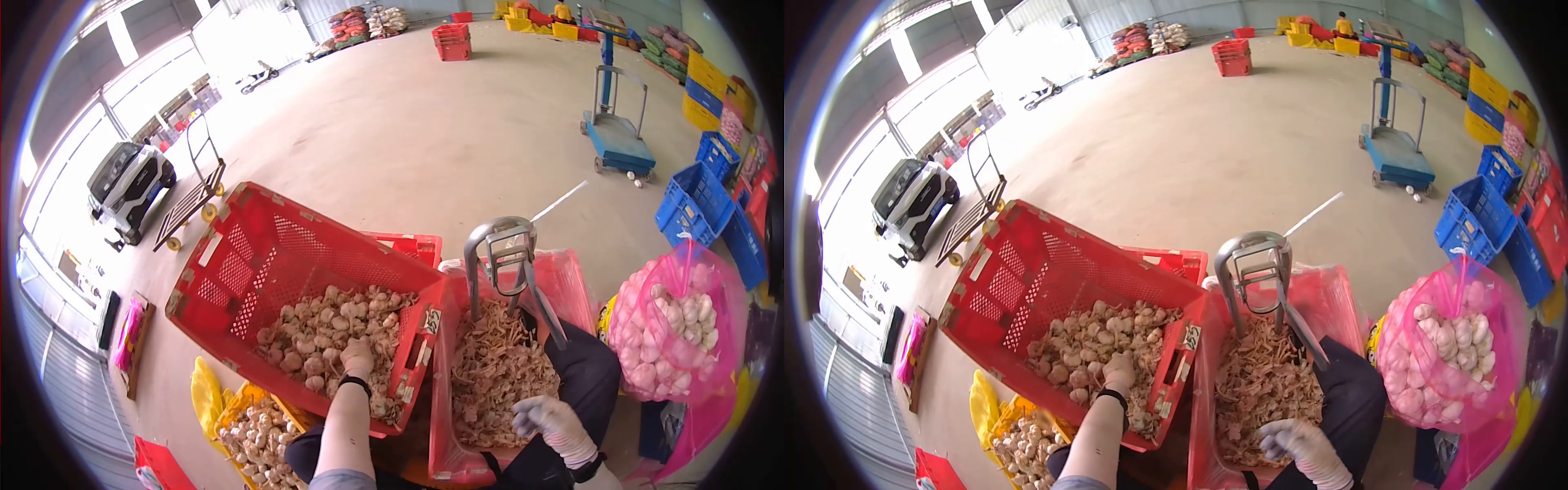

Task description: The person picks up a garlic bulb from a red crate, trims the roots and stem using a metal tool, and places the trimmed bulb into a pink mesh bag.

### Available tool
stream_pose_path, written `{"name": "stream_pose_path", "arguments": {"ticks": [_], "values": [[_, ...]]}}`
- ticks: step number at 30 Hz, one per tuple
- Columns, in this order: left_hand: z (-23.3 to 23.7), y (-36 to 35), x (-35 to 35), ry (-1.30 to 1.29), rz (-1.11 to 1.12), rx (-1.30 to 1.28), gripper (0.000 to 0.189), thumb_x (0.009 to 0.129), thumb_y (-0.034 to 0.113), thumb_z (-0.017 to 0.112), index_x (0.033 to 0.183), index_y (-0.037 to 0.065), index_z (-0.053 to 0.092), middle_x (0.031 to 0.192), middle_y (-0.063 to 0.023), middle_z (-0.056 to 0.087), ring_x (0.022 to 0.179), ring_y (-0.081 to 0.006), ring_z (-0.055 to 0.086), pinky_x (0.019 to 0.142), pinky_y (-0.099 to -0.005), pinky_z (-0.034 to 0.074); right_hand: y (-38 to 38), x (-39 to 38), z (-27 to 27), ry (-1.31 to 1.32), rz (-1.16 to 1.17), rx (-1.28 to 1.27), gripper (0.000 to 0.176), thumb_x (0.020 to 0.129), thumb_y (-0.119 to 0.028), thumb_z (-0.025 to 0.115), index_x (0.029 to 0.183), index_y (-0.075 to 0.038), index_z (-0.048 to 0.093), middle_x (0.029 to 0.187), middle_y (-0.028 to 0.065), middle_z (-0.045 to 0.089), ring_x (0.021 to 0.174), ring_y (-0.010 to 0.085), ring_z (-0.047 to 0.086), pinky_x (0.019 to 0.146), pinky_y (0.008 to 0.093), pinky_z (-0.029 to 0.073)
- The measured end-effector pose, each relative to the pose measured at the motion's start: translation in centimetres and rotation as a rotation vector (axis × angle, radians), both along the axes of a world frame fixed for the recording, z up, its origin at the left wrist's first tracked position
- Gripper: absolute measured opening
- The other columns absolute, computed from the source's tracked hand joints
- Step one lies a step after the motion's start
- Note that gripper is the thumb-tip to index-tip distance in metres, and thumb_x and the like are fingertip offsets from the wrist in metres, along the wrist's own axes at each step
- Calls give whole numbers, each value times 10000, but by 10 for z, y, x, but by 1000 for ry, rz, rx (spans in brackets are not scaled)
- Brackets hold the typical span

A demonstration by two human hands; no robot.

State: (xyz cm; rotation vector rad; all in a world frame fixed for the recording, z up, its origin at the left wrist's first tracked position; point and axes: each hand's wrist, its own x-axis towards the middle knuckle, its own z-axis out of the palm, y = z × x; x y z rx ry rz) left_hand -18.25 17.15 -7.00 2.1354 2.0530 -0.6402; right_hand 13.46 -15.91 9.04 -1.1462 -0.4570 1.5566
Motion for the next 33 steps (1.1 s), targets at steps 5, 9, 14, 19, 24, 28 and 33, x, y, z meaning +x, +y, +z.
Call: {"name": "stream_pose_path", "arguments": {"ticks": [5, 9, 14, 19, 24, 28, 33], "values": [[32, -6, 8, -541, 157, -261, 371, 884, 182, 550, 1241, 83, 545, 1095, -118, 634, 939, -253, 643, 755, -335, 537, 14, -7, -48, -91, 170, -67, 279, 958, -166, 570, 1160, 25, 592, 920, 63, 659, 776, 92, 598, 722, 223, 494], [85, -65, 21, -1587, 518, -342, 355, 793, 127, 697, 1110, 54, 556, 895, -5, 611, 779, -131, 605, 700, -249, 508, 51, -21, -45, -151, 187, -124, 269, 967, -152, 544, 1173, 14, 594, 902, 35, 650, 764, 86, 594, 728, 220, 491], [114, -135, 66, -1634, 331, -434, 481, 759, 41, 726, 1175, 52, 486, 942, -24, 605, 843, -117, 600, 758, -272, 522, 101, -63, -48, -605, 138, 445, 448, 901, -125, 627, 1313, -27, 482, 1150, 97, 563, 917, 144, 587, 807, 270, 489], [87, -167, 91, -1160, -212, -319, 448, 839, 199, 647, 1216, 27, 476, 1040, -188, 664, 971, -293, 661, 822, -390, 518, 110, -68, -73, -847, 324, 532, 591, 849, -284, 713, 1318, -27, 460, 1183, 116, 565, 1093, 246, 554, 996, 338, 410], [116, -178, 108, -634, -490, -333, 390, 892, 409, 557, 1079, 69, 577, 878, -192, 679, 867, -376, 654, 781, -465, 507, 90, -44, -101, -346, 350, 310, 624, 894, -485, 608, 1295, -23, 483, 1054, 30, 575, 989, 133, 540, 914, 272, 427], [130, -190, 114, -749, -439, -482, 328, 952, 396, 510, 994, 98, 641, 787, -119, 687, 785, -288, 680, 712, -399, 524, 76, -29, -104, -131, 374, 173, 704, 893, -612, 524, 1272, -20, 496, 927, -30, 524, 859, 59, 496, 805, 213, 423], [68, -206, 111, -1222, -182, -573, 402, 958, 424, 524, 884, 46, 641, 668, -62, 633, 608, -154, 623, 554, -293, 473, 73, -47, -85, -380, 161, 316, 304, 949, -250, 598, 1163, -37, 567, 859, -29, 528, 803, 52, 495, 742, 223, 444]]}}
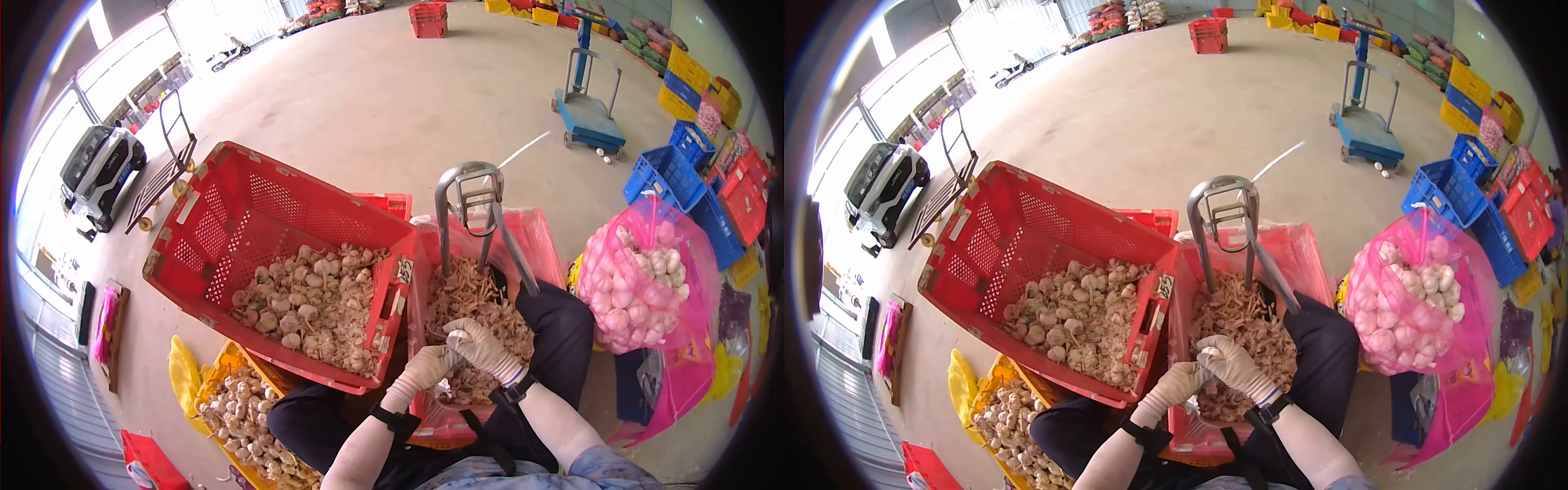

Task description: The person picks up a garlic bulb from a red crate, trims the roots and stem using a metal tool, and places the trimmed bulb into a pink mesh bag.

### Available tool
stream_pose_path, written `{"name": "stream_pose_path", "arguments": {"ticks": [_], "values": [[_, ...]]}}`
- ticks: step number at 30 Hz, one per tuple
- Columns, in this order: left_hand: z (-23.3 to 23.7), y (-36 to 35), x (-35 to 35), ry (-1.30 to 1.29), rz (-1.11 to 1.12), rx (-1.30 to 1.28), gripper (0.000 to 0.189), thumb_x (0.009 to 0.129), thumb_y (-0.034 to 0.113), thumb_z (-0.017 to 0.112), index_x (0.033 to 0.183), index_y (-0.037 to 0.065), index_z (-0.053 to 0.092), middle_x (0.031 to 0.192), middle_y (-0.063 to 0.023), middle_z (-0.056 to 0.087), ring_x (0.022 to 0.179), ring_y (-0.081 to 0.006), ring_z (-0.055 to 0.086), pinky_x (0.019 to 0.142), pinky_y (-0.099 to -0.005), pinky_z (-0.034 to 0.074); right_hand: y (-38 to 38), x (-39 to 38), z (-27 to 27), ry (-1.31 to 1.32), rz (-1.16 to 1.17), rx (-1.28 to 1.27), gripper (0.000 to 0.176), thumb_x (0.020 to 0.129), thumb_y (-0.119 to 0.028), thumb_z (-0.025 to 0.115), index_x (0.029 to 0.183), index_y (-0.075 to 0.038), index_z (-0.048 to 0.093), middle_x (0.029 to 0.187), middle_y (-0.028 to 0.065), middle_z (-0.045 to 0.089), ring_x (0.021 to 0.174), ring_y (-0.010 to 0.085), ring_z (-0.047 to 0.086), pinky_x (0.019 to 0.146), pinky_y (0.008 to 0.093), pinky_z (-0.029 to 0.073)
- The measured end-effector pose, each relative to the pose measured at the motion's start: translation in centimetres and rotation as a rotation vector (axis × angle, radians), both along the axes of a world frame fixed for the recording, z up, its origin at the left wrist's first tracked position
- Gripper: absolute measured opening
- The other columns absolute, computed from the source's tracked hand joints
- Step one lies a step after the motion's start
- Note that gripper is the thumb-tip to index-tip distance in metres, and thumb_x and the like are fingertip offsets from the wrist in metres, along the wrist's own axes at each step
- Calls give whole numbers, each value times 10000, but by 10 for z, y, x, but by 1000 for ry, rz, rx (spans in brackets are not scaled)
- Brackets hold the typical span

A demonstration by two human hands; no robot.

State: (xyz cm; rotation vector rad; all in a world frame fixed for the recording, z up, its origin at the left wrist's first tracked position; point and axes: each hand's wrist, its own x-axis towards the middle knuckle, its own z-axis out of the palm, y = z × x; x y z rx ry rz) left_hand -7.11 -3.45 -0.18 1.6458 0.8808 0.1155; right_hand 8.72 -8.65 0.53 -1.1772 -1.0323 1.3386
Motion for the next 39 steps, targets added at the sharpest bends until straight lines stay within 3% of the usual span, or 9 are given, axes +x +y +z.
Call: {"name": "stream_pose_path", "arguments": {"ticks": [11, 14, 16, 17, 22, 28, 30, 34, 39], "values": [[-5, -23, 7, -661, 229, -906, 478, 936, 491, 529, 804, 40, 610, 627, -48, 601, 453, -106, 483, 401, -211, 333, -8, -11, -11, 440, -173, -40, 254, 941, -217, 580, 1128, -46, 582, 894, -13, 580, 811, 54, 531, 761, 199, 444], [15, -27, 21, -390, 414, -715, 409, 922, 448, 569, 883, 46, 634, 718, -92, 658, 526, -179, 576, 468, -271, 427, -6, -14, -21, 553, -266, -16, 354, 950, -341, 568, 1137, -41, 585, 903, -7, 588, 837, 70, 540, 784, 219, 443], [15, -33, 31, 33, 533, 291, 324, 897, 391, 612, 966, 76, 644, 825, -132, 678, 689, -284, 652, 618, -365, 502, -1, -12, -17, 375, -307, 4, 518, 948, -505, 482, 1133, -33, 586, 920, 5, 600, 844, 92, 546, 797, 246, 446], [16, -31, 30, 32, 557, 394, 232, 878, 233, 678, 993, 40, 619, 701, -76, 635, 604, -130, 624, 582, -304, 500, 1, -11, -15, 285, -326, 14, 606, 947, -587, 440, 1131, -29, 587, 929, 11, 606, 847, 103, 549, 804, 260, 447], [16, -23, 31, -146, 434, 752, 139, 850, 138, 676, 934, 34, 639, 747, -92, 642, 627, -166, 633, 589, -314, 502, -5, -6, -14, 223, -317, 22, 602, 957, -582, 422, 1110, -28, 600, 941, 5, 614, 840, 78, 537, 795, 242, 438], [16, -27, 38, -105, 466, 375, 99, 838, 89, 638, 910, 25, 617, 732, -107, 627, 651, -184, 619, 607, -323, 496, -6, -16, -2, 203, -390, 118, 432, 970, -447, 510, 1091, -41, 595, 906, -20, 596, 792, 46, 513, 759, 203, 424], [8, -28, 45, -55, 643, 465, 179, 813, 184, 636, 945, 64, 622, 863, -189, 647, 754, -350, 640, 688, -422, 495, -3, -20, 1, 192, -393, 167, 382, 969, -404, 539, 1089, -46, 591, 889, -27, 587, 781, 43, 509, 748, 198, 423], [-2, -21, 45, -508, 931, -437, 173, 875, 208, 590, 920, 42, 610, 752, -51, 613, 587, -163, 568, 563, -304, 459, 0, -21, 0, 128, -574, 214, 410, 950, -431, 560, 1074, -42, 594, 932, -9, 588, 789, 78, 537, 749, 248, 458], [17, -26, 34, -598, 822, -559, 243, 913, 304, 616, 966, 72, 568, 680, -31, 588, 466, -113, 529, 383, -238, 403, 7, 7, -22, 665, -506, 96, 415, 942, -446, 560, 1061, -51, 603, 909, 13, 612, 794, 121, 576, 738, 270, 488]]}}
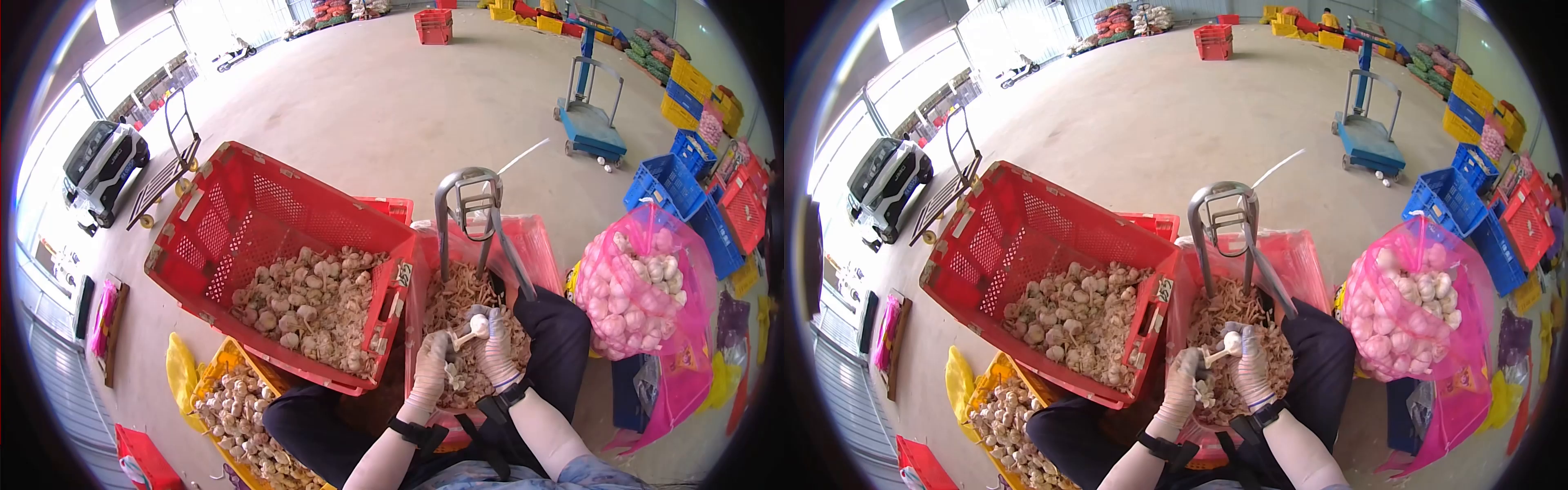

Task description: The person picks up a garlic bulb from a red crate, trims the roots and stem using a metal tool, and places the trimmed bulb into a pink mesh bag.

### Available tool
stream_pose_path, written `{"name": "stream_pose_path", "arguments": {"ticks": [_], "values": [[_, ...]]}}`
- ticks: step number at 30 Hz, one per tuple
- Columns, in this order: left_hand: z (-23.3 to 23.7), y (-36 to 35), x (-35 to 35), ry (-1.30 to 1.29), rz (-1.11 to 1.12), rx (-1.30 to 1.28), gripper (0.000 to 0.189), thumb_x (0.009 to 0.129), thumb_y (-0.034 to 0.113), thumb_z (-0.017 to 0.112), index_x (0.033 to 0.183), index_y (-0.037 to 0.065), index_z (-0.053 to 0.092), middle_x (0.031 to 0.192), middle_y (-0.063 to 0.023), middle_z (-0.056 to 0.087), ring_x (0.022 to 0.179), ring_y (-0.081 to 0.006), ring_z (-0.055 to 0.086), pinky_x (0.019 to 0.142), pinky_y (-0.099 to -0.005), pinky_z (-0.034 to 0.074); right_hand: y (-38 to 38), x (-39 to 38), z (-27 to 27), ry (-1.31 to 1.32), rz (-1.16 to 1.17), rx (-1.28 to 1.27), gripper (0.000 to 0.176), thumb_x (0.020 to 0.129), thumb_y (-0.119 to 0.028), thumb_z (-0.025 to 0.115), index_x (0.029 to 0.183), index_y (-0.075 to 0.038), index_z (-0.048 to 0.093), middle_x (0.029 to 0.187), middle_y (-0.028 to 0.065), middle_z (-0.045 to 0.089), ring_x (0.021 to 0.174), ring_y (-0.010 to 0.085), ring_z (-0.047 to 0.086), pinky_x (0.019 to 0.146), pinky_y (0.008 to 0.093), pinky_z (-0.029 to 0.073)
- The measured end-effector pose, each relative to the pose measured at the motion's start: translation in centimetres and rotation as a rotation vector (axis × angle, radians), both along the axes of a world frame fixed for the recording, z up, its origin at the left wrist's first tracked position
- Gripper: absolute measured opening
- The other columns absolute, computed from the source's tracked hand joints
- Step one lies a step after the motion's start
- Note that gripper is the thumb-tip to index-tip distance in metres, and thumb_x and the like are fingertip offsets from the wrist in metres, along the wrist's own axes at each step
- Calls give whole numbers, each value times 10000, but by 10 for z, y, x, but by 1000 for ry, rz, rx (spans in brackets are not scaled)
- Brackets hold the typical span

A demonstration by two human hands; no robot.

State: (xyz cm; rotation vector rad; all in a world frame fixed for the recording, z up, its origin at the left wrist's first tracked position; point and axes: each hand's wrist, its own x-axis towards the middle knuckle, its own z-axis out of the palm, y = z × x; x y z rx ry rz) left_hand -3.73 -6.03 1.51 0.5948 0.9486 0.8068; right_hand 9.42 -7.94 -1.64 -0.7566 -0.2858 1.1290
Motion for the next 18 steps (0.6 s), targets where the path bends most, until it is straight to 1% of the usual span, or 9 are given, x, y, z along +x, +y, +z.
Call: {"name": "stream_pose_path", "arguments": {"ticks": [3, 4, 5, 8, 11, 13, 15, 17, 18], "values": [[34, -4, 4, -137, -163, -182, 256, 909, 313, 622, 967, 67, 579, 721, -31, 615, 525, -109, 565, 396, -236, 425, -10, -1, 11, -104, 158, -22, 464, 941, -471, 546, 1095, -37, 601, 935, 14, 613, 832, 115, 573, 761, 260, 482], [19, -3, 8, -91, -174, 3, 224, 902, 275, 639, 941, 61, 587, 756, -29, 627, 578, -111, 598, 425, -238, 460, -9, 0, 13, -235, 274, -28, 496, 944, -481, 534, 1132, -26, 596, 958, 12, 616, 855, 111, 573, 781, 256, 478], [15, -1, 7, -92, -169, 6, 224, 902, 275, 639, 941, 61, 587, 756, -29, 627, 578, -111, 598, 425, -238, 460, -8, 2, 15, -236, 279, -26, 496, 944, -481, 534, 1132, -26, 596, 958, 12, 616, 855, 111, 573, 781, 256, 478], [11, 8, 4, 130, -125, 155, 105, 884, 139, 659, 914, 66, 591, 749, 6, 614, 564, -81, 564, 439, -213, 433, -7, 6, 20, -670, 370, -1, 512, 980, -420, 502, 1307, -26, 512, 1091, 4, 601, 946, 65, 541, 844, 222, 446], [-5, 9, 5, 259, -132, 370, 91, 882, 121, 660, 910, 70, 589, 732, 28, 592, 570, -56, 537, 456, -213, 417, -10, 7, 22, -667, 405, -92, 492, 977, -397, 520, 1305, -30, 510, 1069, -2, 604, 928, 52, 538, 831, 209, 442], [13, 6, 8, 288, -128, 257, 76, 882, 109, 656, 891, 77, 588, 728, 39, 579, 595, -48, 527, 500, -224, 427, -11, 5, 19, -576, 379, -92, 487, 969, -395, 536, 1302, -40, 514, 1014, -8, 612, 871, 62, 549, 778, 219, 460], [5, 8, 8, 176, -22, 299, 72, 851, 57, 652, 854, 89, 587, 711, 44, 572, 582, -53, 517, 494, -226, 417, -10, 4, 17, -182, 334, -30, 447, 970, -345, 553, 1291, -36, 516, 931, -7, 608, 750, 52, 524, 652, 200, 445], [-10, 18, -2, 191, 12, 263, 115, 804, 35, 657, 795, 104, 566, 677, 54, 544, 543, -51, 495, 445, -212, 387, -9, 8, 11, -6, 366, -4, 461, 956, -364, 567, 1282, -42, 519, 919, -1, 609, 719, 56, 519, 610, 200, 429], [-6, 21, -9, 237, 51, 163, 145, 793, 55, 682, 772, 102, 547, 669, 48, 537, 552, -48, 474, 519, -209, 417, -8, 11, 9, 170, 394, 27, 474, 943, -384, 580, 1272, -48, 523, 907, 4, 610, 687, 61, 513, 567, 200, 413]]}}
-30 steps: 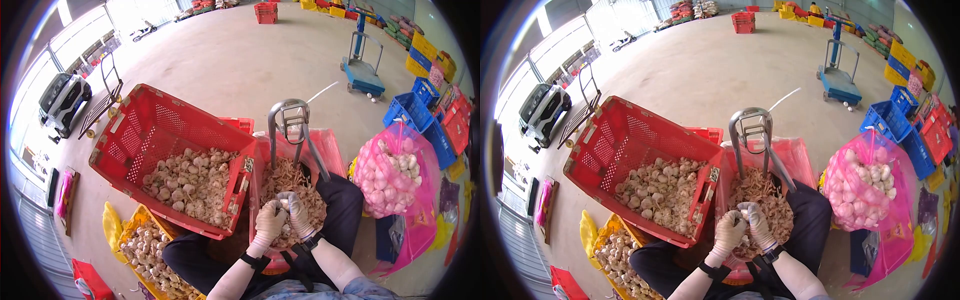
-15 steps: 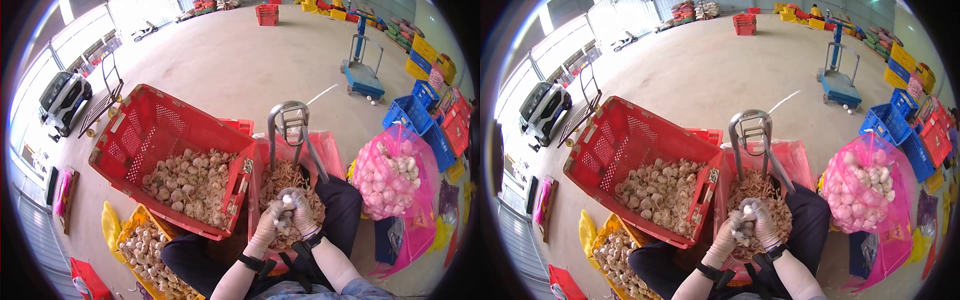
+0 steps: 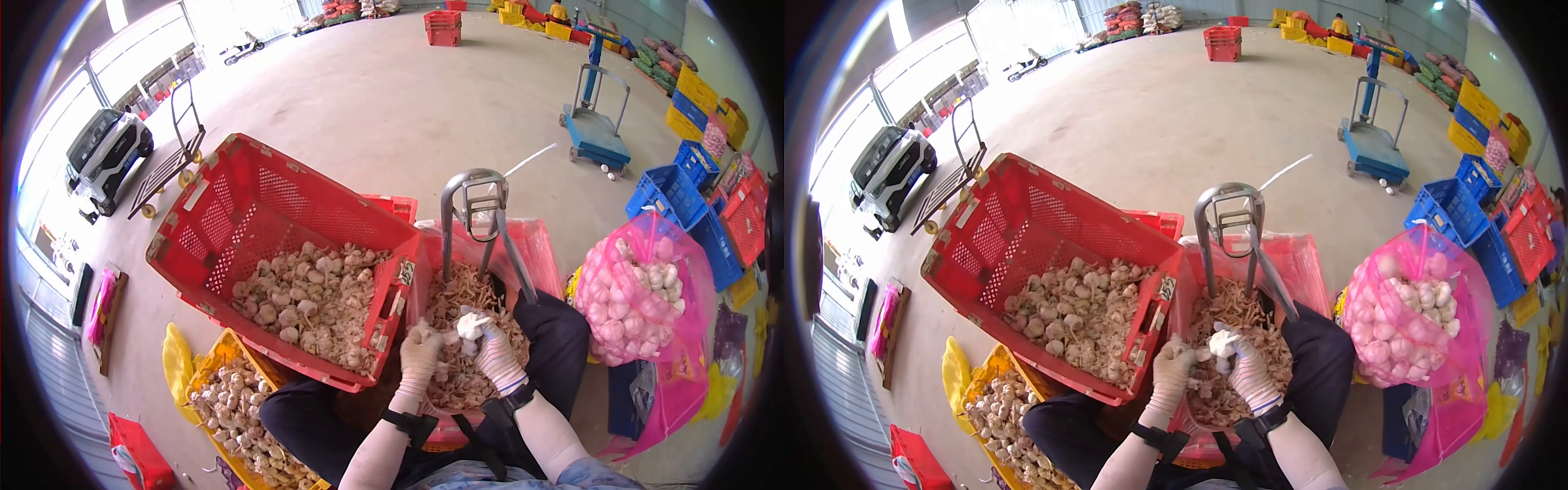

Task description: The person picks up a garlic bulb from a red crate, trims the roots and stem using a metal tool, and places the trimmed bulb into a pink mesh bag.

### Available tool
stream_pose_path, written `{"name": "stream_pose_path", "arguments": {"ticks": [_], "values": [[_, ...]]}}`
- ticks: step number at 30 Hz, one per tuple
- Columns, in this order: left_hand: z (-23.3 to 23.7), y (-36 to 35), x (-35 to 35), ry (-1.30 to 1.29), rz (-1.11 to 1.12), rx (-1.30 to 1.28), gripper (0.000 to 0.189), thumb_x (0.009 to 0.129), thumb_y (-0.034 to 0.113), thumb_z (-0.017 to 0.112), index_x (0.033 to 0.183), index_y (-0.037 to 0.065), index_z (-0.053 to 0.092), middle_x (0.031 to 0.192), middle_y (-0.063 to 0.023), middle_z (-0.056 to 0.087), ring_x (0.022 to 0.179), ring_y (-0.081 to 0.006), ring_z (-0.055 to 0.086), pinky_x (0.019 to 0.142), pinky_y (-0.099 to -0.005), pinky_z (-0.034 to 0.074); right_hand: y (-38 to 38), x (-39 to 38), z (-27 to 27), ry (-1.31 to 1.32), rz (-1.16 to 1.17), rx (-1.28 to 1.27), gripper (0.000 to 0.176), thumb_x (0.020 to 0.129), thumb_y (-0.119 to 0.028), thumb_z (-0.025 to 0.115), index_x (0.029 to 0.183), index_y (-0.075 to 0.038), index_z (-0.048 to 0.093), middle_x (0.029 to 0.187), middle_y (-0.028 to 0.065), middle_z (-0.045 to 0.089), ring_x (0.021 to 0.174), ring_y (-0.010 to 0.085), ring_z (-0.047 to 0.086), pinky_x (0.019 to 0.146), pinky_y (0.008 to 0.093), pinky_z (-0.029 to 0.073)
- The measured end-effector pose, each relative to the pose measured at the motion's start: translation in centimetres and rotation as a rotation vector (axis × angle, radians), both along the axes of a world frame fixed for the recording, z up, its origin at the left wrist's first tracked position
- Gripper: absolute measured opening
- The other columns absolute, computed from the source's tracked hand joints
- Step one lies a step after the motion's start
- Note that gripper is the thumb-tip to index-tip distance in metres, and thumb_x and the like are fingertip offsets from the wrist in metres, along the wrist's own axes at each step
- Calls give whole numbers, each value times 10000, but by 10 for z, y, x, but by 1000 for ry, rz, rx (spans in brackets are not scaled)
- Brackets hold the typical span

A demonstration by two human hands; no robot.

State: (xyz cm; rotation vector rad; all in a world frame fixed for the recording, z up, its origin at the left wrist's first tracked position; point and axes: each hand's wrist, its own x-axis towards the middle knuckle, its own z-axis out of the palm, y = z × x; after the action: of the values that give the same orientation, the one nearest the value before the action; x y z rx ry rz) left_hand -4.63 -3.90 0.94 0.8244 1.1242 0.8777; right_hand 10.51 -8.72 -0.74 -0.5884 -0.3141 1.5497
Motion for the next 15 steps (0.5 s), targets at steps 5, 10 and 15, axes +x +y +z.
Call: {"name": "stream_pose_path", "arguments": {"ticks": [5, 10, 15], "values": [[8, -5, 5, -16, 21, 87, 215, 832, 125, 698, 1004, 41, 599, 848, -43, 611, 757, -98, 553, 725, -244, 486, 2, -5, 11, 65, -11, -49, 478, 926, -382, 604, 1262, -51, 525, 946, 16, 621, 720, 72, 557, 582, 206, 449], [35, -10, 18, -187, -108, 49, 261, 881, 110, 654, 1116, -1, 629, 921, -33, 643, 822, -96, 578, 769, -242, 480, -7, -14, 19, -751, -23, 76, 528, 937, -295, 616, 1355, -28, 436, 1111, 2, 582, 978, 74, 546, 857, 232, 469], [9, 6, 28, -206, 198, 11, 131, 861, 69, 628, 979, 14, 639, 830, -29, 644, 753, -94, 582, 738, -240, 480, -7, -21, 17, -811, -33, 150, 459, 923, -110, 608, 1338, -16, 438, 1241, 42, 503, 1104, 95, 486, 947, 252, 417]]}}
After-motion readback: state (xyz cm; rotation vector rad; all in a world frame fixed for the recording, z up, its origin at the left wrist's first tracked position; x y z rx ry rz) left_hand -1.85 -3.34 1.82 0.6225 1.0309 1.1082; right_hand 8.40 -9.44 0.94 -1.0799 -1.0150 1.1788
